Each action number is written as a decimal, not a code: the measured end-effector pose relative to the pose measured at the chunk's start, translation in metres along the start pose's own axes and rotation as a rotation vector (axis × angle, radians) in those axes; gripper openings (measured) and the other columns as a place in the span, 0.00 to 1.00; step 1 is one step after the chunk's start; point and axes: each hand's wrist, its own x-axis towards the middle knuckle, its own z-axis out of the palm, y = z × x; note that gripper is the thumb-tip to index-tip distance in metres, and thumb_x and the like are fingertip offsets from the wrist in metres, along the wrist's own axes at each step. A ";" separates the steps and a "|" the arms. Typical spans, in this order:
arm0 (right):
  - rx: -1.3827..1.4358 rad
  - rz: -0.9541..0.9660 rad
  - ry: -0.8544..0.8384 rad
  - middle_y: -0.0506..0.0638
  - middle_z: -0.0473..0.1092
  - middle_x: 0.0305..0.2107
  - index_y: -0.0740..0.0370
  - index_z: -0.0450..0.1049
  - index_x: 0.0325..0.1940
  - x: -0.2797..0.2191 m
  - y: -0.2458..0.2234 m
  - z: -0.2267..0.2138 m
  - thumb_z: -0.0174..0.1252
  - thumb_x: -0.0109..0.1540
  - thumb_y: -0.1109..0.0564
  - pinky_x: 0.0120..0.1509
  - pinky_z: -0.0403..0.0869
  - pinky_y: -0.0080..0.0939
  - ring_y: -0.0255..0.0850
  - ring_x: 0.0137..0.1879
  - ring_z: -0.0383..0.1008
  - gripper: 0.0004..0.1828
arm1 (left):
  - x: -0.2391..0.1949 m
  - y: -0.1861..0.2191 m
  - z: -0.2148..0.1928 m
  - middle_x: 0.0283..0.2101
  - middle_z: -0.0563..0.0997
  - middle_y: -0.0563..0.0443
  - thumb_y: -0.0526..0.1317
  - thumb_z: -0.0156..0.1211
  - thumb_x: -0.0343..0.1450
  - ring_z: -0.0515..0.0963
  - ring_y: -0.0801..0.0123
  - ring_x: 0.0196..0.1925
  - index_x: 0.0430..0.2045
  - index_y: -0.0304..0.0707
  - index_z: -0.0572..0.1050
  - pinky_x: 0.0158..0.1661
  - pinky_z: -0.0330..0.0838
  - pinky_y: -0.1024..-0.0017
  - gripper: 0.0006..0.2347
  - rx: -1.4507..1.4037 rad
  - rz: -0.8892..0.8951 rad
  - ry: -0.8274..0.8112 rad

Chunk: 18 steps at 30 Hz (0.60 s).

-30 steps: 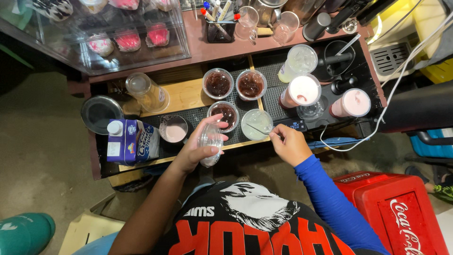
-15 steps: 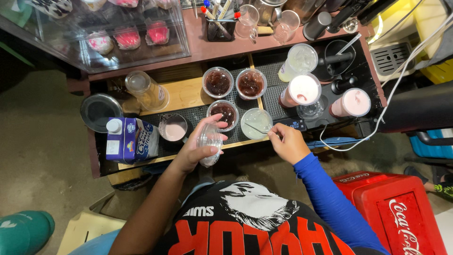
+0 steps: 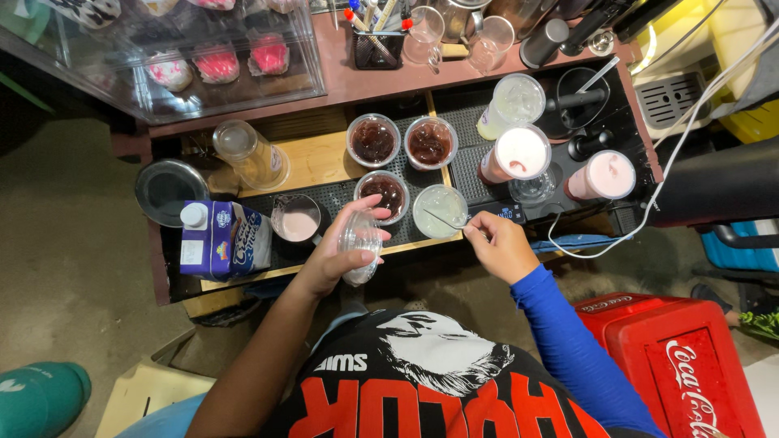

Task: The person pours a clear liquid from a bottle into a cup on a scale, then places lids on several cups containing different colored liquids. They wipe a black tray with a cloth and arrange the cups on it.

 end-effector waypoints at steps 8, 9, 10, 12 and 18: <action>0.662 0.120 -0.345 0.37 0.65 0.23 0.65 0.75 0.40 -0.007 0.029 0.001 0.56 0.67 0.55 0.31 0.59 0.28 0.25 0.27 0.59 0.09 | -0.003 0.003 0.002 0.66 0.67 0.36 0.49 0.68 0.58 0.75 0.56 0.59 0.70 0.38 0.56 0.50 0.79 0.60 0.43 0.005 -0.005 0.001; 0.705 0.144 -0.387 0.37 0.64 0.22 0.65 0.75 0.41 -0.012 0.028 -0.003 0.55 0.68 0.55 0.30 0.59 0.28 0.26 0.27 0.59 0.10 | -0.004 0.004 0.002 0.66 0.67 0.36 0.49 0.68 0.58 0.75 0.56 0.59 0.70 0.38 0.56 0.49 0.79 0.60 0.43 0.005 -0.008 0.003; 0.749 0.169 -0.428 0.37 0.63 0.22 0.65 0.75 0.41 -0.017 0.026 -0.006 0.54 0.68 0.54 0.30 0.59 0.28 0.26 0.26 0.58 0.11 | -0.005 0.003 0.003 0.66 0.67 0.36 0.50 0.68 0.58 0.75 0.56 0.59 0.70 0.37 0.56 0.49 0.80 0.60 0.43 0.010 -0.002 -0.001; 0.759 0.158 -0.439 0.37 0.61 0.21 0.65 0.76 0.42 -0.023 0.017 -0.010 0.54 0.69 0.53 0.30 0.58 0.29 0.26 0.26 0.57 0.12 | -0.005 0.004 0.004 0.65 0.67 0.35 0.50 0.68 0.58 0.75 0.56 0.59 0.70 0.37 0.56 0.49 0.81 0.60 0.44 0.021 0.010 -0.013; 0.653 -0.003 -0.298 0.38 0.65 0.27 0.66 0.75 0.43 -0.046 -0.015 -0.020 0.56 0.68 0.57 0.35 0.62 0.27 0.24 0.32 0.61 0.08 | -0.012 0.009 0.014 0.67 0.65 0.32 0.50 0.69 0.58 0.75 0.55 0.58 0.71 0.34 0.53 0.48 0.80 0.60 0.46 -0.100 -0.013 -0.103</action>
